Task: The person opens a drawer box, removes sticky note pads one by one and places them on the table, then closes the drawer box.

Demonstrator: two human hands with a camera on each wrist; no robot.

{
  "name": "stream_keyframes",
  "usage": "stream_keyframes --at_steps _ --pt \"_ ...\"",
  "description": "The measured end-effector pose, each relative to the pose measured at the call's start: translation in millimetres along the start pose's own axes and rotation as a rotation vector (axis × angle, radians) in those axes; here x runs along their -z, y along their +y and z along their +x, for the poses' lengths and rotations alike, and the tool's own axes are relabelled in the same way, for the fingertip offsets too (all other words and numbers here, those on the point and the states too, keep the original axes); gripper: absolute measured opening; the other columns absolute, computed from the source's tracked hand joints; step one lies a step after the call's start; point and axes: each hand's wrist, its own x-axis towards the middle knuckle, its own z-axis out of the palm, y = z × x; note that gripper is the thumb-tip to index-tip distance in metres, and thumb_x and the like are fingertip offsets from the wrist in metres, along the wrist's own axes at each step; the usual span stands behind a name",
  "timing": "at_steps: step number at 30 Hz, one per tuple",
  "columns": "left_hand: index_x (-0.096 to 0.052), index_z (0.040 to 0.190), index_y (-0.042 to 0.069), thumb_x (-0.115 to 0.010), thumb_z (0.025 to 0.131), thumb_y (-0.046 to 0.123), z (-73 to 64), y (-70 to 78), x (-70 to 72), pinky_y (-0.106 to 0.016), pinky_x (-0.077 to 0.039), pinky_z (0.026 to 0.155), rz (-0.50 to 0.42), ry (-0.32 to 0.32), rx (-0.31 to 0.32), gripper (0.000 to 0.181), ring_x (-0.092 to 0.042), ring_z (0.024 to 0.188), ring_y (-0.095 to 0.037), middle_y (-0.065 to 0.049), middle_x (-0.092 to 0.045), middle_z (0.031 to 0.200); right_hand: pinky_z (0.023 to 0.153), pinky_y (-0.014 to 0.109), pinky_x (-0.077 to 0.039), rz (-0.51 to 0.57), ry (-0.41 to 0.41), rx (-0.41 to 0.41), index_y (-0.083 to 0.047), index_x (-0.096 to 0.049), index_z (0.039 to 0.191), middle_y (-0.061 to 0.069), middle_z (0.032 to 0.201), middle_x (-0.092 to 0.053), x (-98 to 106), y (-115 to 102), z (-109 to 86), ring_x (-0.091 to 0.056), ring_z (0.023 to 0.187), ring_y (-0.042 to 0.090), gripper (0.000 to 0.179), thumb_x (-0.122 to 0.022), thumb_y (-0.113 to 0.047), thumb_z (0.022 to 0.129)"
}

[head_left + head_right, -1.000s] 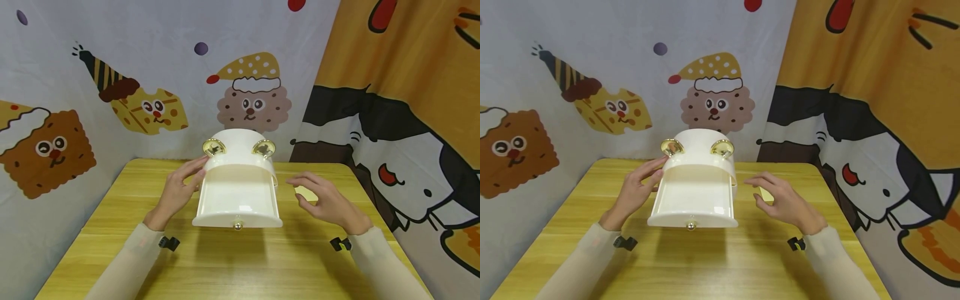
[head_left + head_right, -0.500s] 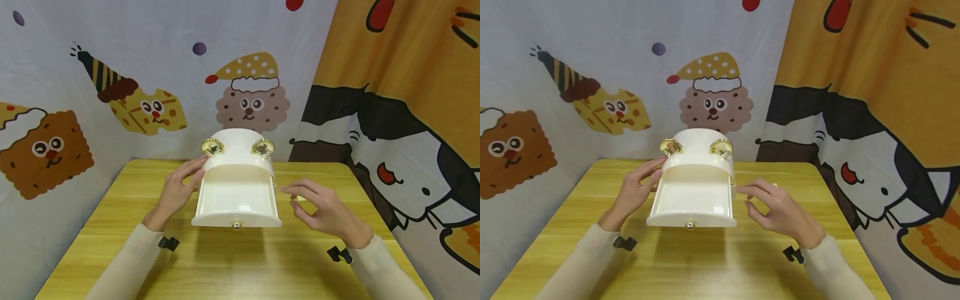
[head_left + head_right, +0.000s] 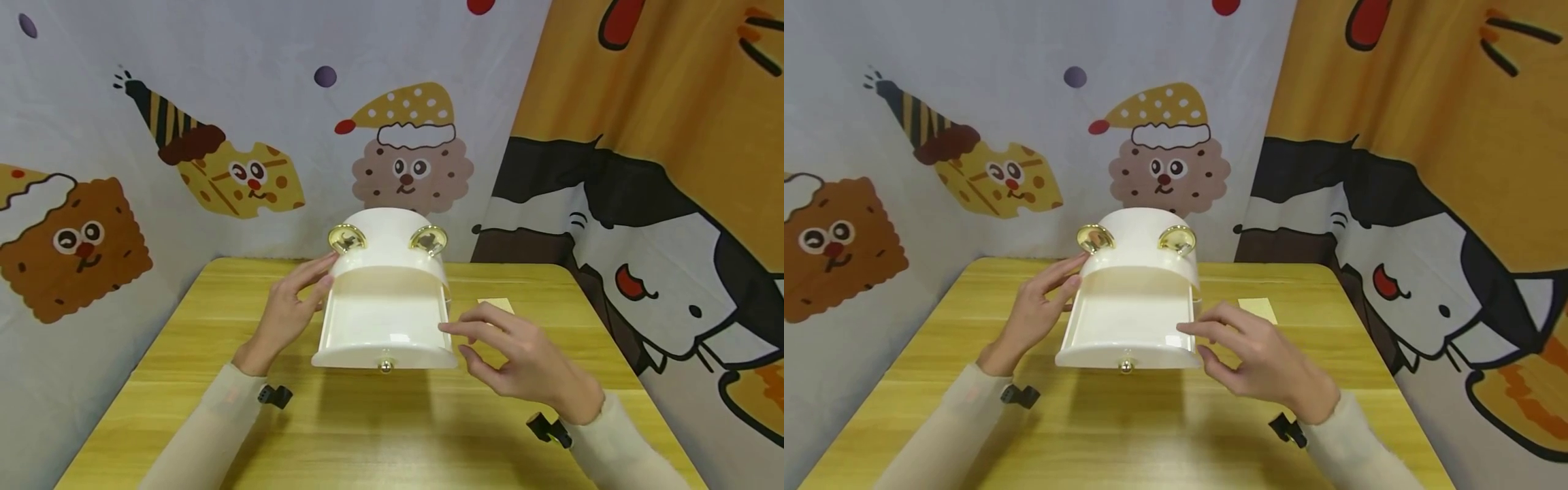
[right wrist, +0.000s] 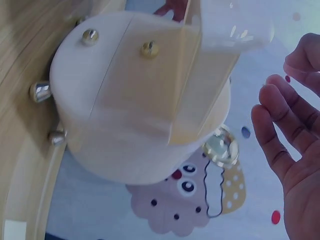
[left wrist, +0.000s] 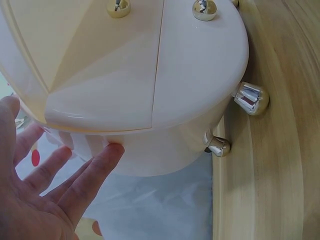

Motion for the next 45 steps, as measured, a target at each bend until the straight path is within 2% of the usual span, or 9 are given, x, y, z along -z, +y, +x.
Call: stream_keyframes --at_steps 3,9,17,22,29,33,37,40,45 --pt "-0.068 0.165 0.026 -0.069 0.12 0.017 0.8 -0.9 -0.1 -0.039 -0.074 0.074 0.009 0.003 -0.014 0.046 -0.076 0.141 -0.038 -0.005 -0.064 0.173 0.072 0.011 -0.055 0.015 -0.004 0.042 -0.005 -0.083 0.135 0.004 0.109 -0.078 -2.7 -5.2 5.5 -0.064 0.082 0.008 0.03 -0.065 -0.02 0.116" --pt "-0.069 0.165 0.021 -0.069 0.119 0.015 -1.1 -2.4 1.0 -0.026 -0.072 0.073 0.003 0.012 -0.009 0.046 -0.077 0.139 -0.042 -0.009 -0.065 0.172 0.072 0.01 -0.052 0.031 0.003 0.122 -0.003 -0.083 0.133 0.002 0.106 -0.077 -9.9 -13.3 15.7 -0.062 0.08 0.008 0.028 -0.067 -0.013 0.112" --pt "-0.067 0.166 0.027 -0.069 0.12 0.019 -2.4 -2.8 1.8 -0.029 -0.073 0.076 -0.024 -0.007 0.013 0.046 -0.076 0.141 -0.041 -0.006 -0.063 0.174 0.065 0.004 -0.043 0.034 0.0 0.147 -0.002 -0.081 0.136 -0.004 0.093 -0.072 -19.1 -26.4 17.5 -0.057 0.07 0.002 0.031 -0.064 -0.011 0.112" --pt "-0.067 0.166 0.026 -0.069 0.12 0.019 -2.0 -3.0 1.5 -0.028 -0.072 0.076 -0.025 -0.008 0.006 0.046 -0.075 0.142 -0.041 -0.006 -0.063 0.175 0.066 -0.002 -0.04 0.08 -0.057 0.137 0.0 -0.075 0.144 -0.007 0.093 -0.074 -27.0 -33.7 15.1 -0.057 0.068 -0.006 0.035 -0.062 -0.01 0.112" --pt "-0.068 0.166 0.027 -0.069 0.12 0.018 -1.1 -2.1 0.7 -0.031 -0.073 0.076 -0.023 -0.007 -0.006 0.046 -0.075 0.142 -0.04 -0.005 -0.064 0.174 0.071 -0.003 -0.046 0.138 -0.155 0.06 -0.001 -0.067 0.155 -0.005 0.105 -0.081 -39.2 -37.4 14.7 -0.07 0.077 -0.004 0.041 -0.061 -0.009 0.115" --pt "-0.068 0.166 0.027 -0.069 0.12 0.018 -0.6 -2.1 0.6 -0.031 -0.073 0.076 -0.024 -0.005 -0.008 0.046 -0.075 0.141 -0.04 -0.006 -0.064 0.174 0.072 -0.003 -0.047 0.155 -0.183 0.026 -0.003 -0.064 0.158 -0.003 0.11 -0.081 -45.7 -39.7 15.4 -0.071 0.078 -0.004 0.044 -0.064 -0.007 0.114" --pt "-0.068 0.165 0.025 -0.069 0.12 0.017 -0.6 -1.9 0.2 -0.028 -0.072 0.075 -0.025 0.001 -0.011 0.046 -0.076 0.14 -0.041 -0.007 -0.064 0.173 0.07 -0.004 -0.044 0.109 -0.184 0.023 -0.006 -0.067 0.156 -0.001 0.118 -0.08 -52.8 -42.6 17.9 -0.065 0.075 -0.003 0.043 -0.064 -0.008 0.114" --pt "-0.068 0.165 0.024 -0.069 0.12 0.016 -0.8 -0.9 0.0 -0.028 -0.072 0.075 -0.026 0.003 -0.011 0.046 -0.076 0.14 -0.041 -0.007 -0.064 0.173 0.069 -0.002 -0.044 0.021 -0.176 0.025 -0.008 -0.069 0.154 -0.001 0.121 -0.083 -58.7 -44.9 18.8 -0.066 0.077 -0.001 0.041 -0.064 -0.012 0.114" --pt "-0.068 0.165 0.024 -0.069 0.119 0.017 -1.3 0.1 0.0 -0.029 -0.072 0.076 -0.027 0.0 -0.007 0.046 -0.076 0.141 -0.04 -0.007 -0.064 0.173 0.067 0.003 -0.051 -0.128 -0.141 0.049 -0.008 -0.072 0.151 -0.001 0.113 -0.085 -66.1 -48.7 19.6 -0.069 0.08 0.002 0.038 -0.063 -0.014 0.115"
